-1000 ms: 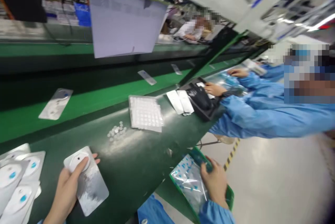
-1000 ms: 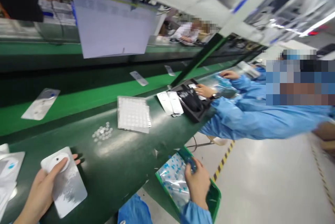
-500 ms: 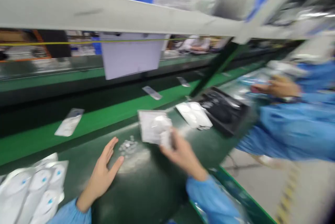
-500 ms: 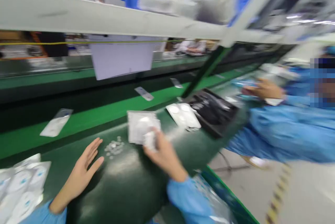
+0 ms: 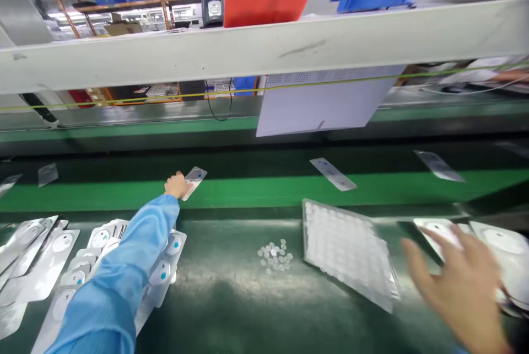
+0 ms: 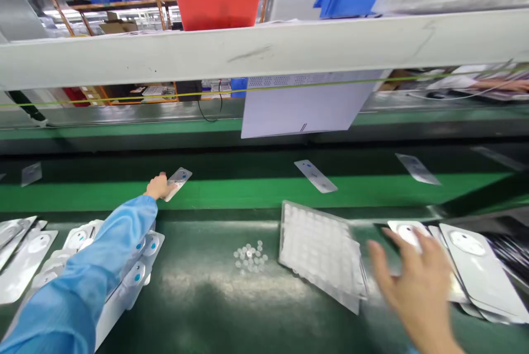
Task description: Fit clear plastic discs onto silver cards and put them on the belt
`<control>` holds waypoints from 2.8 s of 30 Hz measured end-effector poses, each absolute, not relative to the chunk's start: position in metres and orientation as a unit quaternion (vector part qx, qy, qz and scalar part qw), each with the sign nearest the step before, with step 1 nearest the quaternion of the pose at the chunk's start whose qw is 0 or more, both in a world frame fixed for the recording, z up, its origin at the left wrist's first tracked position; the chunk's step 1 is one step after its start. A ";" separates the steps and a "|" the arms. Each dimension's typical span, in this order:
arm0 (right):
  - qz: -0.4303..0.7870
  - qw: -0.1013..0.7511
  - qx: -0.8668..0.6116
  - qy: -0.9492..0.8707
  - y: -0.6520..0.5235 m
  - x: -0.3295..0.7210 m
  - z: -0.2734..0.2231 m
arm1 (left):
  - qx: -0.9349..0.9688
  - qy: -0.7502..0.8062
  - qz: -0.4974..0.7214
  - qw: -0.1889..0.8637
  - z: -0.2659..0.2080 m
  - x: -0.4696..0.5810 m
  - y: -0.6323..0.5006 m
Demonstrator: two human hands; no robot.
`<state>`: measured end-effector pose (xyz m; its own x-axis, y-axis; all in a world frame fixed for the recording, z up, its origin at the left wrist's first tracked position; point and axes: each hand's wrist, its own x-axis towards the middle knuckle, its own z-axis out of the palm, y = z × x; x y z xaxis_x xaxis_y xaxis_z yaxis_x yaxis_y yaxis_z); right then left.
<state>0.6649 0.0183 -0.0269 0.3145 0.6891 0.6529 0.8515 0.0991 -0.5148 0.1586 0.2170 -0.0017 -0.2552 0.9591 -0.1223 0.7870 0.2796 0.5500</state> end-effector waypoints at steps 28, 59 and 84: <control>0.385 0.363 -0.546 -0.649 -0.059 0.408 -0.053 | 0.275 0.474 0.462 0.698 -0.053 0.239 -0.003; 0.095 0.334 -0.496 -0.796 -0.021 0.398 -0.061 | 0.410 0.478 0.397 0.667 -0.065 0.230 -0.010; 0.051 0.310 -0.511 -0.800 -0.022 0.401 -0.061 | 0.493 0.464 0.402 0.616 -0.054 0.230 -0.013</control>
<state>0.4012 -0.0220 -0.0610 -0.2856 0.8489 0.4447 0.7855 0.4732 -0.3988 0.2305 -0.0133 -0.0541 0.2458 0.9531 -0.1767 -0.0374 0.1915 0.9808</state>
